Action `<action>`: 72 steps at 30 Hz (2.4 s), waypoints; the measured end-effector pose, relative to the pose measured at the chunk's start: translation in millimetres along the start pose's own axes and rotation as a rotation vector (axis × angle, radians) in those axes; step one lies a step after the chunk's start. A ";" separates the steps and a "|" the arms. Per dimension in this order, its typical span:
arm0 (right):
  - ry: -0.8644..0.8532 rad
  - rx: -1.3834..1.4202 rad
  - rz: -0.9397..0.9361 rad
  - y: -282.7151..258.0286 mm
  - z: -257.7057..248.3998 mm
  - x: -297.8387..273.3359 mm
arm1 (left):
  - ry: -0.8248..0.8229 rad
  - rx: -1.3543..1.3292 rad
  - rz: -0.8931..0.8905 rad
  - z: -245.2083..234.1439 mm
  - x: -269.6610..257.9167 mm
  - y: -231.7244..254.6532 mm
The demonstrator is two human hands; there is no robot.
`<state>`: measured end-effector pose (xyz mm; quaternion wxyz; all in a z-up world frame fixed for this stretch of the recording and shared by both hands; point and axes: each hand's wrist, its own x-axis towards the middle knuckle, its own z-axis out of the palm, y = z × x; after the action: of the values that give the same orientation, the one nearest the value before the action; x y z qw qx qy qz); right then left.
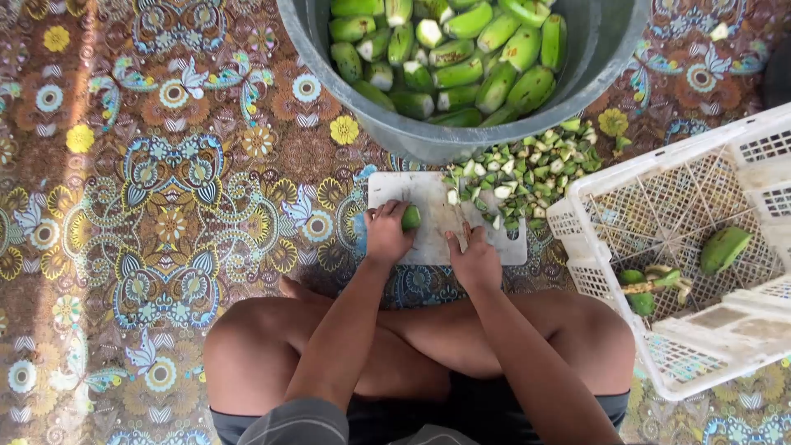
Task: The person sits on a patterned mat and uses a knife to cut the ends off green vegetables on a white cutting board. They place the trimmed vegetables into a large basin of water and discard the cut ends into a white plastic crate.
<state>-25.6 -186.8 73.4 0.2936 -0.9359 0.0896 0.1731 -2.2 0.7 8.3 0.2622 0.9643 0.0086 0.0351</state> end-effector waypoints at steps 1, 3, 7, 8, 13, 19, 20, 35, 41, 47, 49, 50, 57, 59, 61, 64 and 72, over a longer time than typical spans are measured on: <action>0.011 0.003 -0.012 1.3 -12.2 0.7 | 0.015 0.003 0.007 -15.7 6.8 7.7; -0.087 0.077 0.103 7.4 -31.4 -4.6 | 0.116 -0.161 0.194 -45.8 10.9 21.2; -0.046 0.101 0.156 24.2 -84.6 -45.4 | 0.294 -0.325 0.382 -136.2 14.4 76.9; 0.044 0.129 0.173 31.3 -95.0 -55.7 | 0.387 -0.420 0.490 -160.0 17.9 89.8; 0.516 0.290 -0.001 2.6 -146.6 -102.0 | 0.530 -0.560 0.592 -236.2 61.3 110.2; 0.744 0.512 -0.748 -100.2 -198.1 8.5 | 0.390 -0.599 0.508 -236.1 172.5 123.9; 0.748 0.474 -0.815 -122.5 -203.1 38.2 | 0.271 -0.532 0.388 -227.6 191.1 122.9; 0.524 0.253 -0.442 -172.2 -184.1 174.0 | -0.264 0.053 -0.250 -158.7 281.5 80.2; 0.530 0.223 -0.446 -168.4 -182.0 168.1 | -0.531 0.459 -0.206 -136.0 268.2 79.7; 0.550 0.272 -0.472 -172.7 -186.0 155.6 | -0.178 0.427 -0.144 -148.2 276.2 74.6; 0.570 0.287 -0.499 -168.3 -186.0 153.2 | -0.099 0.440 -0.148 -145.1 280.4 71.5; 0.648 0.367 -0.593 -164.8 -185.0 154.7 | -0.043 0.412 -0.105 -145.8 278.7 72.7; 1.049 0.491 -0.849 -37.5 -241.9 123.5 | 0.354 0.366 0.096 -153.1 269.4 77.9; 1.047 0.417 -0.694 58.0 -256.8 114.0 | 0.435 0.367 0.160 -148.5 273.8 71.2; 1.055 0.346 -0.520 149.6 -269.3 98.7 | 0.506 0.361 0.243 -150.5 274.1 70.8; 1.066 0.135 -0.126 281.1 -282.4 63.0 | 0.631 0.330 0.484 -152.9 269.1 92.1; 0.814 0.262 0.294 358.1 -285.6 24.3 | 0.653 -0.145 0.973 -139.8 183.0 276.4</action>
<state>-22.1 -644.9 97.9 0.3226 -0.8601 0.3509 -0.1820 169.8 -160.6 280.0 0.2652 0.7763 -0.3566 0.4470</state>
